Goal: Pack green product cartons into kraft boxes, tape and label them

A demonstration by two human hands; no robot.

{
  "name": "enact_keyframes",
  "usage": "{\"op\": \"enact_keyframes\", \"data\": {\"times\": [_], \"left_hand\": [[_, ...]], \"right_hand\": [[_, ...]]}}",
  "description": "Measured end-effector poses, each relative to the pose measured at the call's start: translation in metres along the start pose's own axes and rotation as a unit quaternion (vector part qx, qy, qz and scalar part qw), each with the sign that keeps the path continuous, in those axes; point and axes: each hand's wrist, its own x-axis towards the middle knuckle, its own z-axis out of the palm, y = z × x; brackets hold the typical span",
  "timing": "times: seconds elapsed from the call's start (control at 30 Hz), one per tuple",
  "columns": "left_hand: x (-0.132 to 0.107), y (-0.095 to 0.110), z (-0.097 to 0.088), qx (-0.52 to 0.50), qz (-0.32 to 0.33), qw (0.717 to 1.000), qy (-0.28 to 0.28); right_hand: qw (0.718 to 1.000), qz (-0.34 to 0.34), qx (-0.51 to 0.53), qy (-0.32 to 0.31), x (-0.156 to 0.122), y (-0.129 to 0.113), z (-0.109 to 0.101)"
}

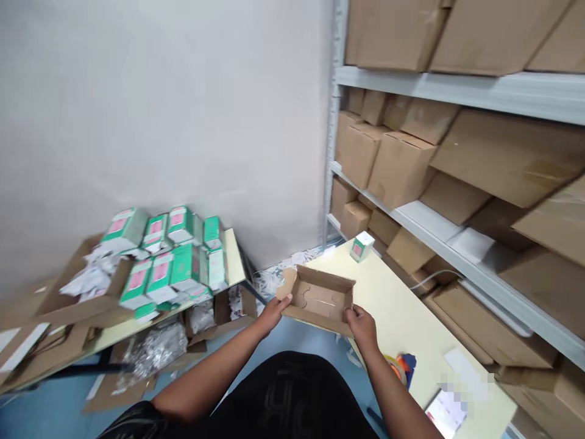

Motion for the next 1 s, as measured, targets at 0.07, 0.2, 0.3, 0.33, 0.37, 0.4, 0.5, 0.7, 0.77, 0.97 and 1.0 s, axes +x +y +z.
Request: {"op": "enact_keyframes", "data": {"times": [0.07,0.2,0.3,0.33,0.37,0.4,0.5,0.7,0.77,0.97,1.0], "left_hand": [[-0.020,-0.004,-0.028,-0.030,-0.014,0.999,0.025],[-0.061,-0.014,-0.096,-0.075,-0.026,0.994,0.074],[-0.095,-0.022,-0.155,-0.102,0.002,0.989,0.104],[-0.108,-0.025,-0.176,-0.110,0.012,0.988,0.110],[-0.121,-0.029,-0.197,-0.116,0.023,0.986,0.115],[-0.134,-0.032,-0.217,-0.121,0.036,0.985,0.118],[-0.175,-0.042,-0.277,-0.131,0.074,0.980,0.130],[-0.228,-0.056,-0.375,-0.141,0.080,0.961,0.225],[-0.235,-0.059,-0.402,-0.126,0.074,0.949,0.278],[-0.237,-0.056,-0.480,0.007,0.059,0.907,0.417],[-0.233,-0.053,-0.494,0.038,0.058,0.901,0.428]], "right_hand": [[1.000,-0.023,-0.007,-0.020,-0.003,-0.022,0.021],[0.995,-0.070,-0.035,-0.060,-0.015,-0.072,0.073],[0.990,-0.108,-0.044,-0.078,-0.032,-0.110,0.121],[0.989,-0.117,-0.044,-0.079,-0.039,-0.122,0.138],[0.988,-0.126,-0.045,-0.082,-0.047,-0.133,0.155],[0.986,-0.133,-0.048,-0.086,-0.055,-0.144,0.173],[0.980,-0.152,-0.069,-0.107,-0.079,-0.175,0.221],[0.964,-0.186,-0.090,-0.166,-0.117,-0.235,0.294],[0.959,-0.190,-0.091,-0.192,-0.123,-0.254,0.312],[0.938,-0.203,-0.079,-0.270,-0.113,-0.300,0.359],[0.934,-0.203,-0.077,-0.284,-0.108,-0.306,0.367]]}}
